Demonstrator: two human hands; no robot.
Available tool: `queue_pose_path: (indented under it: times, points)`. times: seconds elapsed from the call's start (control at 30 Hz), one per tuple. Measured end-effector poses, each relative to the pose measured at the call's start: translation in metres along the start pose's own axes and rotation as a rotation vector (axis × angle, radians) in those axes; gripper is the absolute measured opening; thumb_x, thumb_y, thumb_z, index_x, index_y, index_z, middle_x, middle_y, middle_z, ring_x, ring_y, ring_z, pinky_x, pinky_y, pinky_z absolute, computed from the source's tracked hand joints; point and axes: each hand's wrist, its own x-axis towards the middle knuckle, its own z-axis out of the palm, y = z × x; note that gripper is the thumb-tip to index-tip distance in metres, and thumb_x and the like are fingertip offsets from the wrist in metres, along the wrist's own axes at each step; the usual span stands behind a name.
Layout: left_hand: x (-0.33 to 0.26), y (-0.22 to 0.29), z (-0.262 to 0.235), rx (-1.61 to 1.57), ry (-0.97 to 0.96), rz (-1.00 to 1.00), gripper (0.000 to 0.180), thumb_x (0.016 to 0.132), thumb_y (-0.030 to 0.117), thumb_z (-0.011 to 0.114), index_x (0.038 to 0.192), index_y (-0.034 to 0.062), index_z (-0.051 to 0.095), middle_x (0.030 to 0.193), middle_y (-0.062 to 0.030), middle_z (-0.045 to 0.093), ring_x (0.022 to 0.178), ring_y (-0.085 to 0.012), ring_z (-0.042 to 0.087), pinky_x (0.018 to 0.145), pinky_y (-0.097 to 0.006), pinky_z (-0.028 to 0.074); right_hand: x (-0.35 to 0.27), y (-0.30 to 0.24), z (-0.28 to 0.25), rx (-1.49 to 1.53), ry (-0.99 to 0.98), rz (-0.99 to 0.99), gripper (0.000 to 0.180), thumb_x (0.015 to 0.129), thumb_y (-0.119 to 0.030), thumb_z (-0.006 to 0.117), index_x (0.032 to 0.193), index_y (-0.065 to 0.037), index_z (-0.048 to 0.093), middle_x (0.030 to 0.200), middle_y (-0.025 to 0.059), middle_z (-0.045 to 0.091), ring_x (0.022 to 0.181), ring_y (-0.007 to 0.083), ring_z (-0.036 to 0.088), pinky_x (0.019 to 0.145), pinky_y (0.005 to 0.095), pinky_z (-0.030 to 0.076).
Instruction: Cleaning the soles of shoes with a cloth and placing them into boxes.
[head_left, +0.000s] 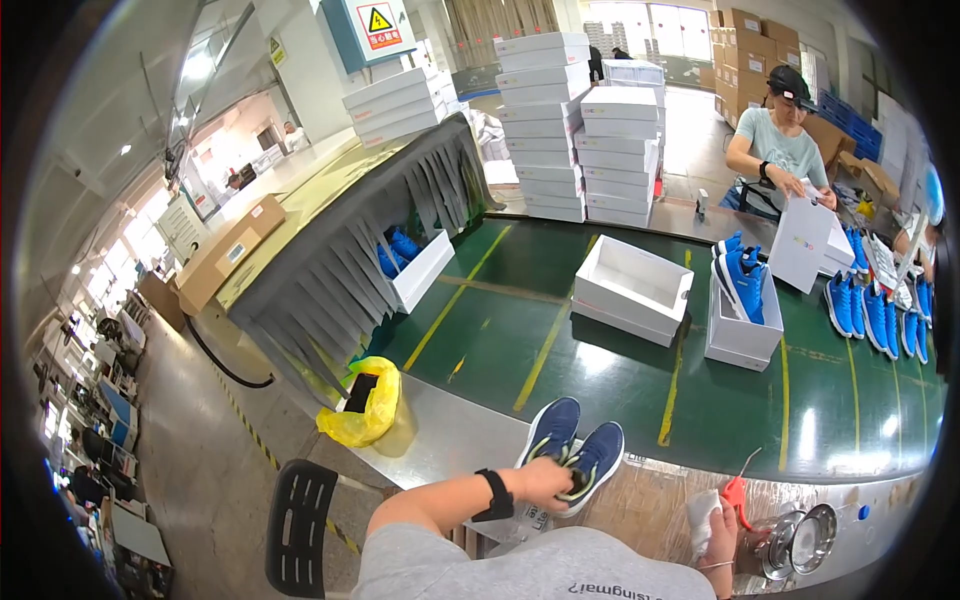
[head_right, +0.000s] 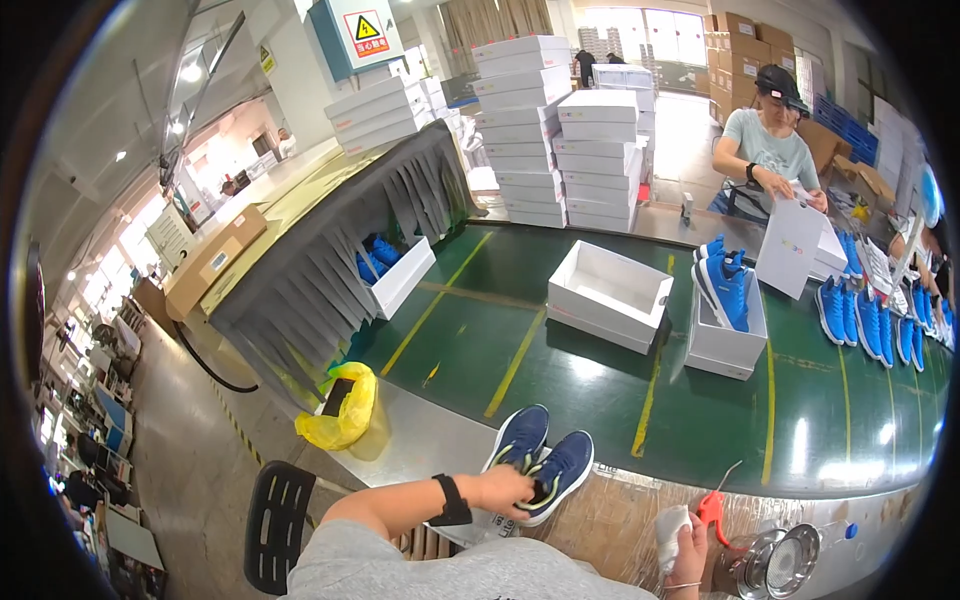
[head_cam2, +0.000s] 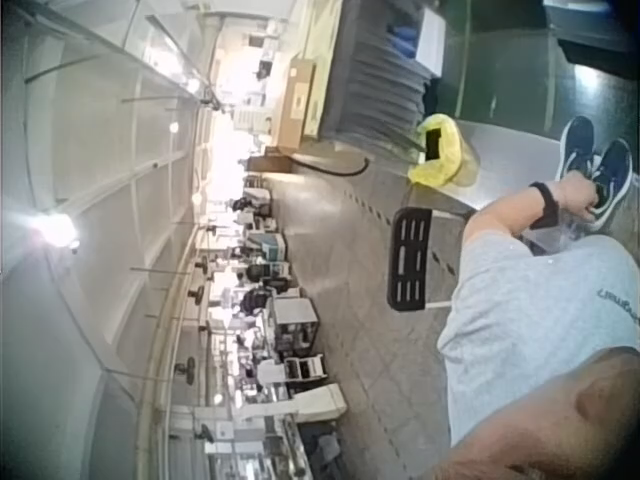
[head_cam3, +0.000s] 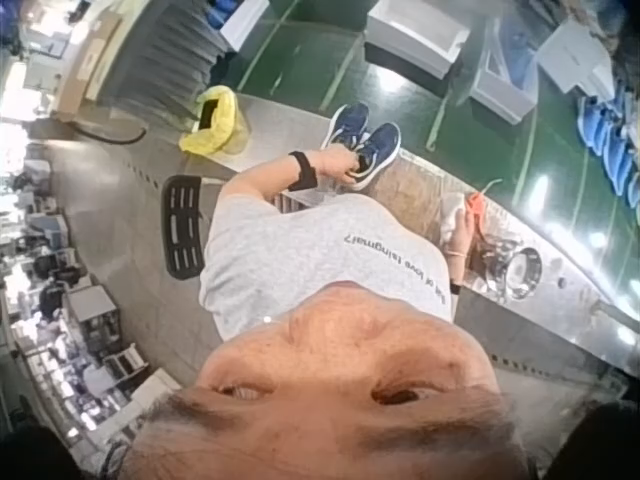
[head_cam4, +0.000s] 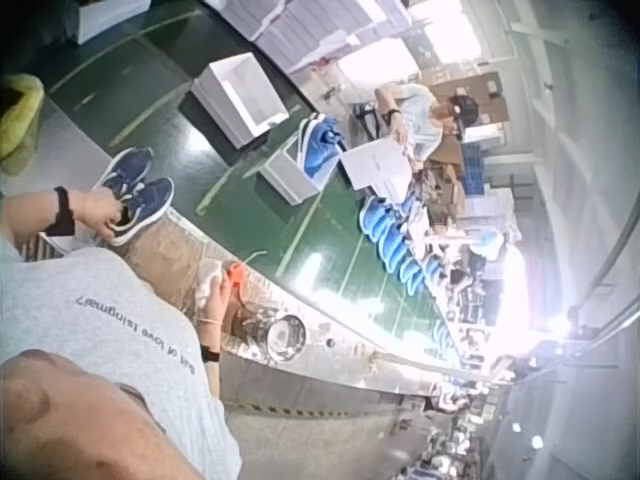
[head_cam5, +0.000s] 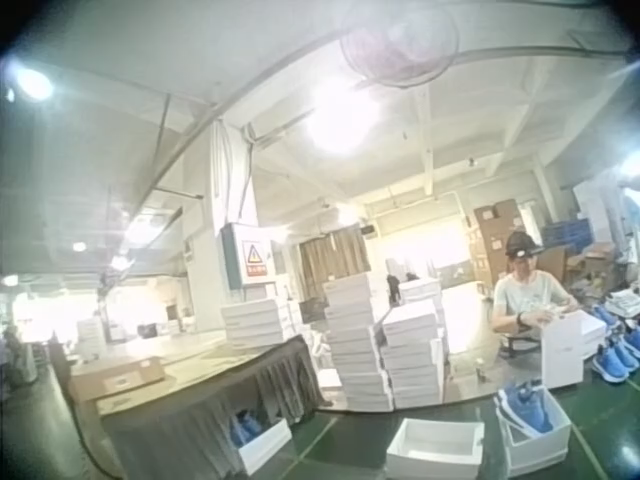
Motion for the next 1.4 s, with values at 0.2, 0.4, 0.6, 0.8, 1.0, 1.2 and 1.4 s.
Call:
queue_pose_path:
  times: [0.2, 0.4, 0.6, 0.8, 1.0, 1.2, 1.4]
  points:
    - [-0.033, 0.015, 0.02, 0.041, -0.031, -0.219, 0.028, 0.079, 0.037, 0.058, 0.083, 0.0094, 0.064, 0.097, -0.0072, 0.057, 0.09, -0.0296, 0.055, 0.084, -0.041, 0.036, 0.001, 0.001, -0.003, -0.06, -0.011, -0.003, 0.028, 0.09, -0.012, 0.052, 0.116, -0.001, 0.048, 0.106, 0.0082, 0.058, 0.094, 0.0174, 0.058, 0.084, 0.0307, 0.047]
    - [-0.041, 0.029, 0.029, -0.134, 0.324, -0.277, 0.032, 0.082, 0.04, 0.058, 0.083, 0.0085, 0.063, 0.101, -0.0112, 0.053, 0.087, -0.0315, 0.056, 0.08, -0.043, 0.04, 0.001, -0.007, 0.01, -0.073, -0.041, 0.002, 0.03, 0.09, -0.014, 0.052, 0.117, -0.001, 0.048, 0.106, 0.0087, 0.058, 0.093, 0.0181, 0.058, 0.082, 0.031, 0.048]
    - [-0.015, 0.044, 0.021, -0.318, 0.569, -0.727, 0.026, 0.076, 0.031, 0.064, 0.088, 0.0078, 0.062, 0.102, -0.0168, 0.053, 0.089, -0.0353, 0.057, 0.076, -0.046, 0.045, -0.002, -0.009, 0.003, -0.089, -0.06, 0.001, 0.03, 0.09, -0.014, 0.051, 0.118, -0.001, 0.047, 0.106, 0.0089, 0.058, 0.092, 0.018, 0.058, 0.081, 0.0311, 0.048]
    - [0.018, 0.02, 0.038, -0.204, 0.233, -0.881, 0.027, 0.071, 0.015, 0.06, 0.096, 0.0065, 0.062, 0.088, -0.0203, 0.063, 0.087, -0.0353, 0.061, 0.078, -0.044, 0.048, -0.003, -0.006, -0.001, -0.089, -0.079, 0.002, 0.03, 0.09, -0.012, 0.052, 0.118, -0.003, 0.05, 0.107, 0.0077, 0.059, 0.094, 0.0193, 0.059, 0.081, 0.0326, 0.05]
    - [0.004, 0.02, 0.018, -0.324, 0.494, -0.859, 0.03, 0.067, 0.01, 0.058, 0.095, 0.0015, 0.063, 0.089, -0.0211, 0.064, 0.086, -0.033, 0.062, 0.076, -0.042, 0.048, -0.019, -0.01, -0.003, -0.091, -0.007, -0.004, 0.03, 0.09, -0.012, 0.05, 0.118, -0.002, 0.05, 0.106, 0.0077, 0.059, 0.093, 0.0195, 0.059, 0.081, 0.0318, 0.049]
    - [-0.015, -0.007, -0.023, -1.805, 0.635, -0.423, 0.041, 0.083, 0.028, 0.059, 0.114, 0.0022, 0.056, 0.1, -0.01, 0.064, 0.087, -0.0251, 0.063, 0.076, -0.034, 0.051, -0.006, -0.02, 0.015, -0.353, 0.033, -0.076, 0.032, 0.086, -0.009, 0.051, 0.117, 0.0, 0.052, 0.11, 0.0066, 0.055, 0.101, 0.015, 0.051, 0.088, 0.028, 0.041]
    - [0.049, 0.009, -0.012, -1.899, 0.389, -0.395, 0.044, 0.084, 0.032, 0.058, 0.117, 0.0031, 0.054, 0.104, -0.0099, 0.062, 0.089, -0.0245, 0.062, 0.076, -0.034, 0.051, 0.002, -0.099, 0.114, -0.4, -0.223, -0.27, 0.032, 0.089, -0.014, 0.05, 0.119, -0.003, 0.05, 0.11, 0.0058, 0.055, 0.101, 0.0124, 0.051, 0.087, 0.0267, 0.042]
